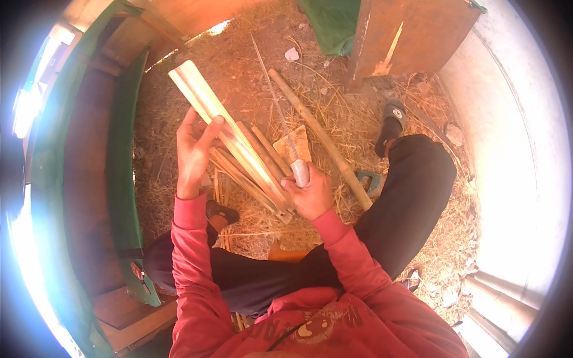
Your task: The person sits on the ground and uses a knife to split thin wooden sticks. They hold a stick in one hand and use the knife to pry it apart into smaller pieces, repeating this process with multiple sticks.
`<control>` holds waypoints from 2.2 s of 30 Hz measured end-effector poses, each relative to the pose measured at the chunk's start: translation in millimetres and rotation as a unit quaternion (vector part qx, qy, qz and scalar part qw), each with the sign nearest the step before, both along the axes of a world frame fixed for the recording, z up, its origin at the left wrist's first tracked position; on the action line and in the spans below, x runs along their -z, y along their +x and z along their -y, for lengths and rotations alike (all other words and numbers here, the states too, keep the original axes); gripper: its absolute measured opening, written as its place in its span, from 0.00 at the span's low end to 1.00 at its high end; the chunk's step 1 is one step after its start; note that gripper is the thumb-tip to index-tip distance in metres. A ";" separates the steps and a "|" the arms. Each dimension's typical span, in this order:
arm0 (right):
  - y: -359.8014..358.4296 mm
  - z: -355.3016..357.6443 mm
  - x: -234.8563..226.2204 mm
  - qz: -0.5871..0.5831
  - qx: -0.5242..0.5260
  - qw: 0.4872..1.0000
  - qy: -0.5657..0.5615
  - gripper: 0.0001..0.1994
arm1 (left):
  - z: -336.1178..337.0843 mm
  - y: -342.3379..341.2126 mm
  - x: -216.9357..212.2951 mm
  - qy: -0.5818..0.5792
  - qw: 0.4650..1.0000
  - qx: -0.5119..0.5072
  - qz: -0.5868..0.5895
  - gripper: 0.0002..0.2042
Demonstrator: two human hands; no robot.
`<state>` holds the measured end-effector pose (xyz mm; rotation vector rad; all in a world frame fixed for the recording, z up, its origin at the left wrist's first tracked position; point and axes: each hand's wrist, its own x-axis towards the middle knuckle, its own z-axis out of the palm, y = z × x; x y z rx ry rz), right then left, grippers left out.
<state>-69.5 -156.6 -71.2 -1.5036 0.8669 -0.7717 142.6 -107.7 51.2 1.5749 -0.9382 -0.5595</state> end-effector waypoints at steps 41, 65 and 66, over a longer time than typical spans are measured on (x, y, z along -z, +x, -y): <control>7.4 -12.7 -34.3 -0.079 -0.055 0.990 -0.103 0.17 | 77.7 40.3 179.6 0.092 0.954 -0.151 0.243 0.09; 16.7 -19.8 -35.6 -0.104 -0.017 0.985 -0.137 0.14 | 77.7 33.7 185.9 0.113 0.943 -0.180 0.255 0.12; 16.3 -17.9 -30.0 -0.118 -0.020 0.983 -0.136 0.14 | 78.6 30.5 182.3 0.119 0.932 -0.185 0.288 0.12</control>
